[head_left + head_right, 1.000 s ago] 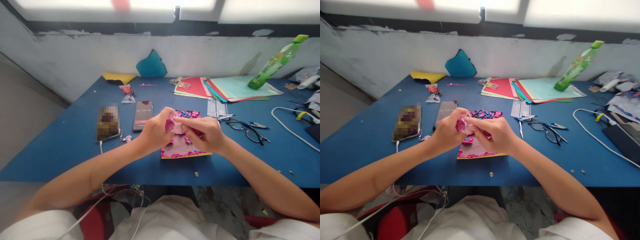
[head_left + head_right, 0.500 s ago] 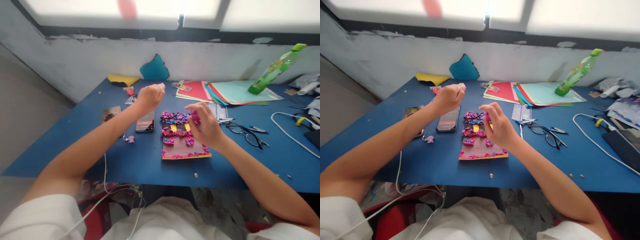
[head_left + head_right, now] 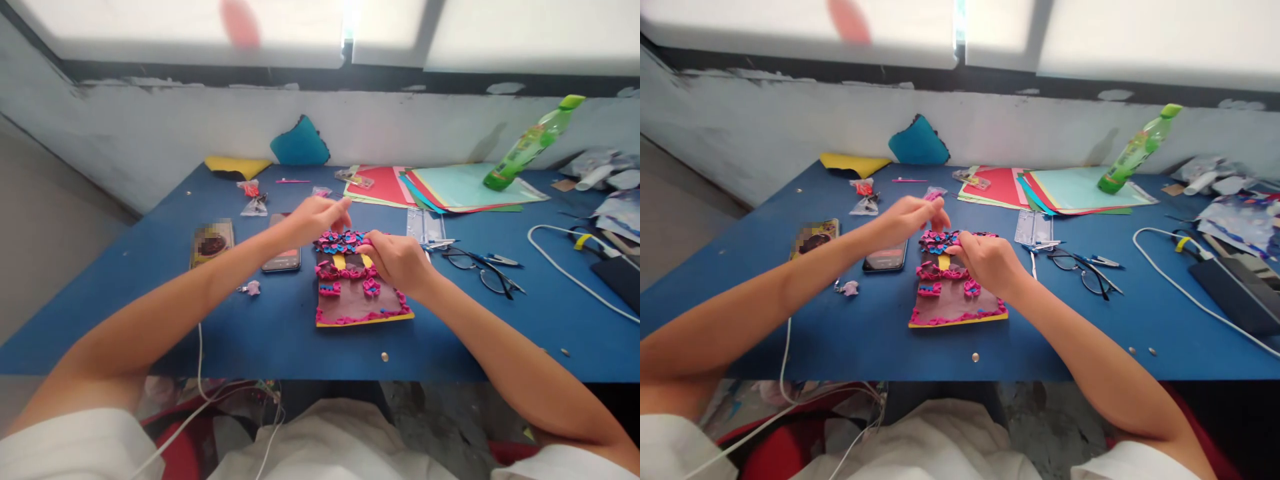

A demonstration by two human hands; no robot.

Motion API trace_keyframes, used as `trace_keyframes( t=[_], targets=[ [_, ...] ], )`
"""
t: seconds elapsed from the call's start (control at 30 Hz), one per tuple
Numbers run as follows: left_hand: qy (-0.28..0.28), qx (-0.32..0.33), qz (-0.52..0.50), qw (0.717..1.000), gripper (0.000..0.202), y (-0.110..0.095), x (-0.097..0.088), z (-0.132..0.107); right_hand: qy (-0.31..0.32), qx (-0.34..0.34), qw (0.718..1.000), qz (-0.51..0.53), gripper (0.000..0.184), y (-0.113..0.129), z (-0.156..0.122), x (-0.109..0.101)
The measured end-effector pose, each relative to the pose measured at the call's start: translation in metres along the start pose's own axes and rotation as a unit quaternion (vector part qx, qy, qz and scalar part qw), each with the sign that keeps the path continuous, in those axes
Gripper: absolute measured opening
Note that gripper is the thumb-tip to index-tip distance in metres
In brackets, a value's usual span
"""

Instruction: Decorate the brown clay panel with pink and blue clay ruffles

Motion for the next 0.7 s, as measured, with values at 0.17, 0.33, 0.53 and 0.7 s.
trace_keyframes(
  t=[0.17, 0.33, 0.53, 0.7],
  targets=[
    [0.122, -0.141, -0.355, 0.916, 0.062, -0.003, 0.054, -0.059, -0.036, -0.051, 0.996, 0.065, 0.027, 0.026, -0.001, -0.014],
    [0.131, -0.184, -0.489, 0.842, 0.059, -0.004, 0.064, -0.077, 0.030, -0.039, 0.987, 0.150, 0.021, 0.046, 0.002, -0.011],
    [0.008, -0.074, -0.395, 0.916, 0.041, -0.013, 0.029, -0.079, 0.030, 0.022, 0.969, 0.245, 0.007, 0.037, 0.003, -0.004],
    [0.012, -0.151, -0.465, 0.872, 0.030, 0.007, 0.044, -0.085, 0.001, 0.014, 0.987, 0.158, 0.019, 0.036, 0.001, -0.005]
  ],
)
Point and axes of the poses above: each hand's wrist, its own z-axis towards the middle knuckle, its own x-axis out of the palm, y = z × x, the point moved 9 cm from there along z, towards the middle knuckle, and after that the axes turned 7 degrees about -z, right-handed, at the moved point
